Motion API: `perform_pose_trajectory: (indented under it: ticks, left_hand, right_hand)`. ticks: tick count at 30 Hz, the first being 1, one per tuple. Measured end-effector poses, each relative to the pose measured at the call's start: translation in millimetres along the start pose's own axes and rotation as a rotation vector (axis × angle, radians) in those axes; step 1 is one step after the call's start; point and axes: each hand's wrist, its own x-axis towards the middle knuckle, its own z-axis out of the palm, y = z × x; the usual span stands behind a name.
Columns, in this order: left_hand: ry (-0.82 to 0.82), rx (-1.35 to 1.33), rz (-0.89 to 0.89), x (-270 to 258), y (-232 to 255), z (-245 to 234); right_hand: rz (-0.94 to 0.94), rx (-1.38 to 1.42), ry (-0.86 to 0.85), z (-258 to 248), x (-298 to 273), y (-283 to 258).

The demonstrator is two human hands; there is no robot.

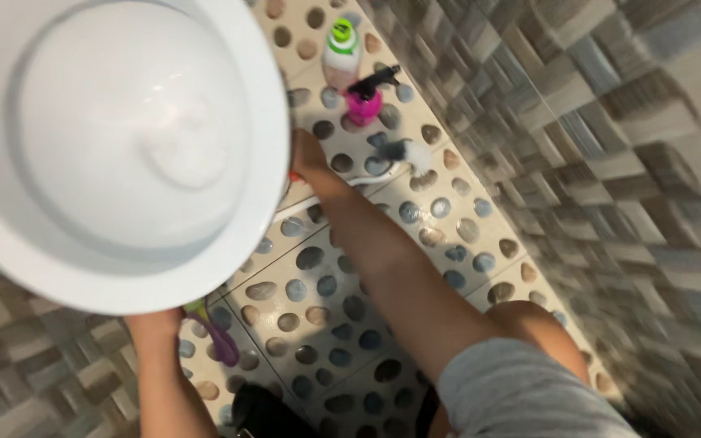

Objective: The person scrubs the toilet bowl and seat using a toilet brush and a smaller cleaning brush. They repeatedly scrub the interior and exterior surfaces, then rinse the brushes with a handheld bidet sprayer.

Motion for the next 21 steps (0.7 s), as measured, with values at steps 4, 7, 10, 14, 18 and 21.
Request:
perform_pose_trajectory:
  ticks: [4,7,10,14,18,21]
  left_hand:
    - [0.197,-0.341,-0.357,5.3,28.2,-20.9]
    - [0.292,-0.531,-0.367,9.7,44.0,-47.4]
    - [0.332,-0.513,-0.328,22.9,50.1,-58.0]
    - [0.408,-0.452,-0.348,51.2,50.9,-64.2]
    - [0.289,-0.803,-0.238,63.6,57.9,-70.7]
    - [0.318,-0.587,-0.353,65.0,78.9,-61.5]
  right_hand:
    - [0.006,-0.024,-0.026,13.6,-19.1,-58.0]
    - [0.070,-0.018,0.053,9.1,-70.7,-64.9]
    - [0.053,0.254,-0.128,-19.8,-155.3,-49.0]
    - [0.030,0.191,-0.072,-27.8,-196.7,-44.2]
    - [-0.027,0.354,-0.148,-36.3,-106.9,-56.3]
    - [-0.210,0.273,-0.622,-56.2,-99.9,-24.1]
